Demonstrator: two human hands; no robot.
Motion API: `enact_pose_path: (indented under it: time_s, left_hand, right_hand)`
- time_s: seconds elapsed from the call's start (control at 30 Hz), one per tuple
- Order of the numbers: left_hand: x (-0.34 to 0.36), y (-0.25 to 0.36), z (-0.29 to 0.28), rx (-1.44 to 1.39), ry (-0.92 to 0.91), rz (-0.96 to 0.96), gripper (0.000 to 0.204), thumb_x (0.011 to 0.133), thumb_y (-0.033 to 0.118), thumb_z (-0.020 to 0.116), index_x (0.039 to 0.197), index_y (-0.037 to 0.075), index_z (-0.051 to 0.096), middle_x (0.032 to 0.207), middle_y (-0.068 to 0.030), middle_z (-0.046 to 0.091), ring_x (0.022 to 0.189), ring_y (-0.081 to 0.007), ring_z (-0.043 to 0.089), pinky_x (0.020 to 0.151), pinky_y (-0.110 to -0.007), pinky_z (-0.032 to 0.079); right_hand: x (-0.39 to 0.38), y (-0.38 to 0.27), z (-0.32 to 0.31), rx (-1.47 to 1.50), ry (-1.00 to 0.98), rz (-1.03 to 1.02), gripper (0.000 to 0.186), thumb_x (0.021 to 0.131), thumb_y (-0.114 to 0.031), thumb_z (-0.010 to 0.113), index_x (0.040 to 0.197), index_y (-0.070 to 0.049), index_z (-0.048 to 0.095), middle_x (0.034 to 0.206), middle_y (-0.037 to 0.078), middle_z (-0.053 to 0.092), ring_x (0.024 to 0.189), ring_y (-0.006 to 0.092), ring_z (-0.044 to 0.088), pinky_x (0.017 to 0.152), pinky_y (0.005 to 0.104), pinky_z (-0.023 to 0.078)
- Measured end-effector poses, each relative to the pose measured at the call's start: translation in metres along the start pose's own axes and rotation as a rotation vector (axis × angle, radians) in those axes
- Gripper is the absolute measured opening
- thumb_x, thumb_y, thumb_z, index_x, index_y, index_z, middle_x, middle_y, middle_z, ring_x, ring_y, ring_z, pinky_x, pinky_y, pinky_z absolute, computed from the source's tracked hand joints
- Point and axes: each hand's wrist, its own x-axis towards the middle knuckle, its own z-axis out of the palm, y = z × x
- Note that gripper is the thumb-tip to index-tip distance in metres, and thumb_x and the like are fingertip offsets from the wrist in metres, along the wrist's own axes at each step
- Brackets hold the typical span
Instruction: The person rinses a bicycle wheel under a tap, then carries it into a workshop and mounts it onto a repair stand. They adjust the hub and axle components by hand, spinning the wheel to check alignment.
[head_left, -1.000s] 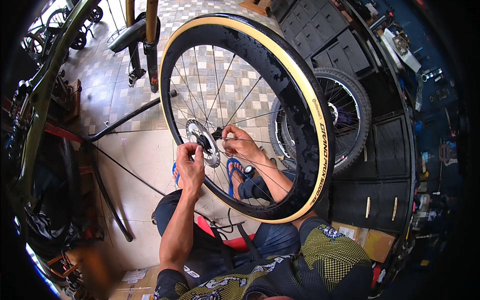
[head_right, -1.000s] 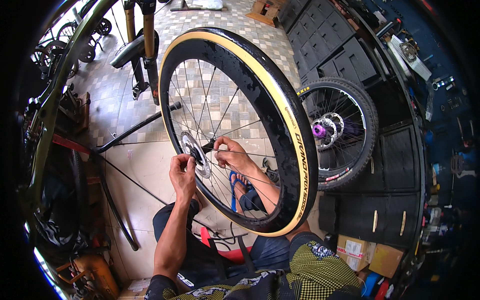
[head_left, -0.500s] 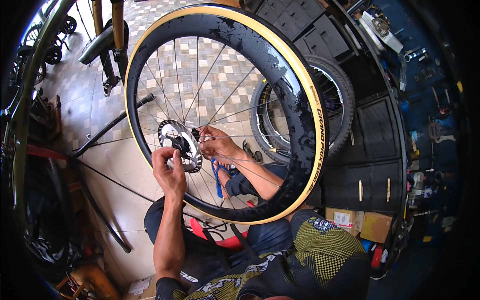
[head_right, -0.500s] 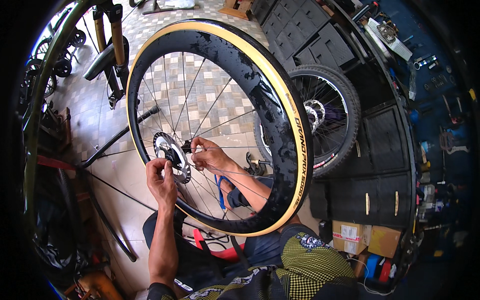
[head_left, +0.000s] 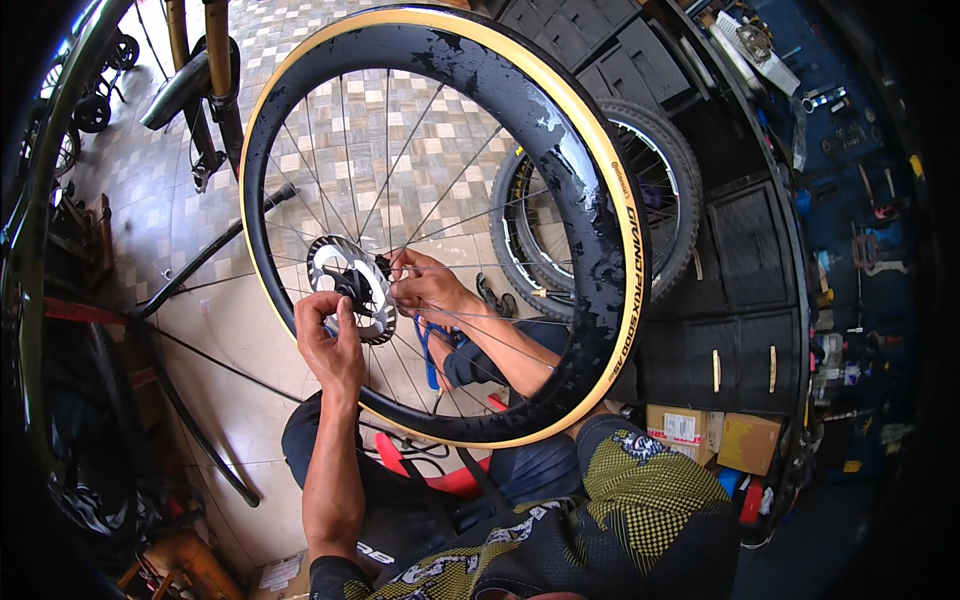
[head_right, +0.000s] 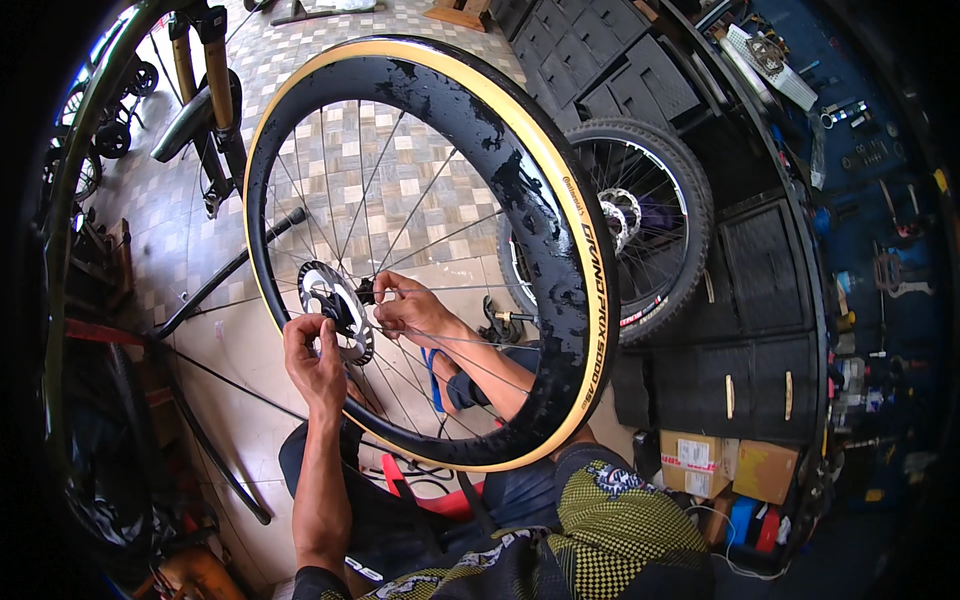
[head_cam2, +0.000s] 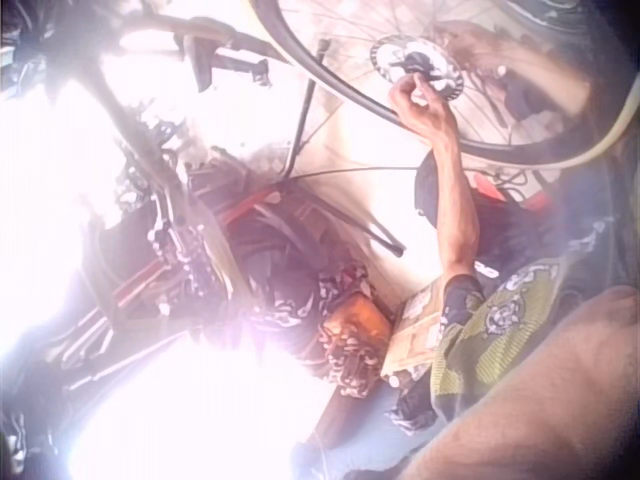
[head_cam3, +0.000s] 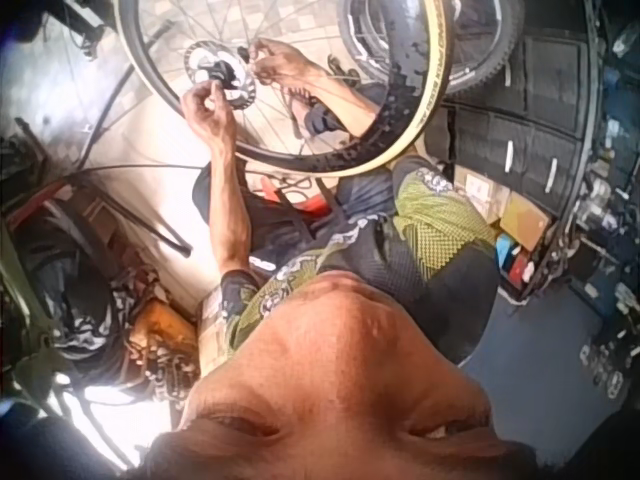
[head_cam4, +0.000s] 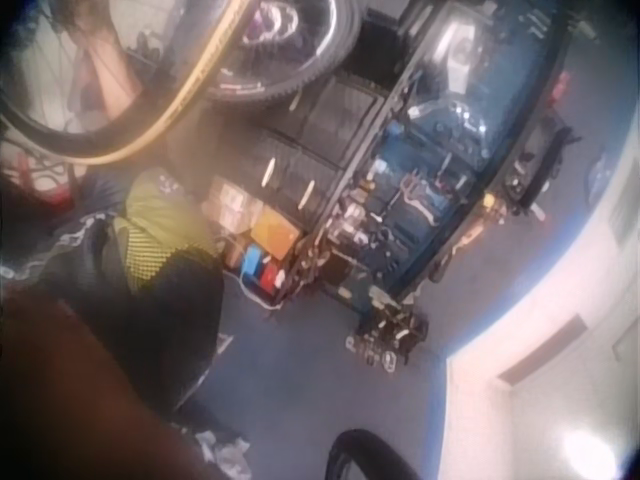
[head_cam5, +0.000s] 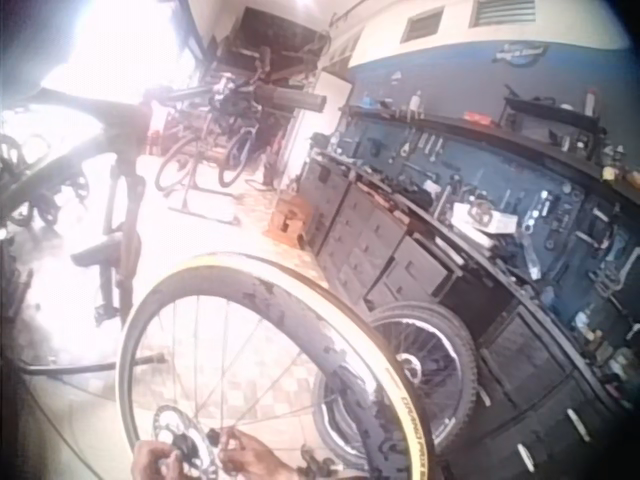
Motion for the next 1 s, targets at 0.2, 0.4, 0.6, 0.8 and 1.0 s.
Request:
enact_pose_path:
  time_s: [0.2, 0.4, 0.6, 0.8, 1.0]
  left_hand:
    - [-0.001, -0.005, 0.003, 0.007, -0.025, 0.007, 0.007, 0.094, 0.000, 0.069, 0.095, -0.001, 0.063, 0.096, -0.0089, 0.061, 0.083, -0.0176, 0.058, 0.077, -0.031, 0.049]
    - [-0.004, -0.014, 0.007, -0.002, -0.047, -0.071, 0.005, 0.095, 0.000, 0.068, 0.097, -0.001, 0.063, 0.096, -0.0076, 0.061, 0.083, -0.0153, 0.058, 0.077, -0.029, 0.049]
    - [-0.003, -0.028, 0.014, -0.061, -0.163, -0.241, 0.019, 0.095, 0.007, 0.071, 0.111, -0.002, 0.067, 0.111, -0.0132, 0.067, 0.103, -0.0206, 0.067, 0.088, -0.031, 0.053]
    - [0.005, 0.027, -0.004, -0.314, -0.394, -0.335, 0.057, 0.102, 0.032, 0.065, 0.147, -0.002, 0.052, 0.144, -0.0202, 0.059, 0.135, -0.0280, 0.055, 0.112, -0.039, 0.042]
    - [-0.010, 0.122, -0.042, -0.161, -0.411, -0.371, 0.094, 0.087, 0.031, 0.083, 0.158, -0.002, 0.032, 0.144, -0.0210, 0.055, 0.127, -0.0294, 0.061, 0.105, -0.042, 0.050]
  right_hand:
    - [-0.003, 0.000, -0.003, 0.009, 0.005, 0.002, 0.029, 0.090, 0.005, 0.069, 0.108, -0.010, 0.053, 0.089, 0.000, 0.052, 0.061, 0.0105, 0.054, 0.053, 0.0259, 0.044]
    - [-0.005, 0.000, -0.003, 0.009, 0.070, -0.005, 0.028, 0.088, 0.008, 0.066, 0.104, -0.011, 0.054, 0.085, 0.000, 0.053, 0.060, 0.0106, 0.053, 0.052, 0.0262, 0.044]
    - [0.004, 0.014, -0.020, -0.052, 0.150, -0.062, 0.022, 0.090, 0.005, 0.061, 0.099, -0.012, 0.051, 0.065, 0.000, 0.050, 0.054, 0.0091, 0.047, 0.049, 0.0257, 0.038]
    - [0.025, 0.085, -0.068, -0.631, 0.513, -0.313, 0.012, 0.087, -0.001, 0.062, 0.096, -0.009, 0.059, 0.082, 0.006, 0.055, 0.077, 0.0183, 0.052, 0.063, 0.0338, 0.046]
    - [0.056, 0.144, -0.070, -0.791, 0.690, -0.286, 0.013, 0.086, 0.007, 0.058, 0.094, -0.003, 0.063, 0.122, 0.014, 0.039, 0.072, 0.0202, 0.066, 0.055, 0.0327, 0.063]
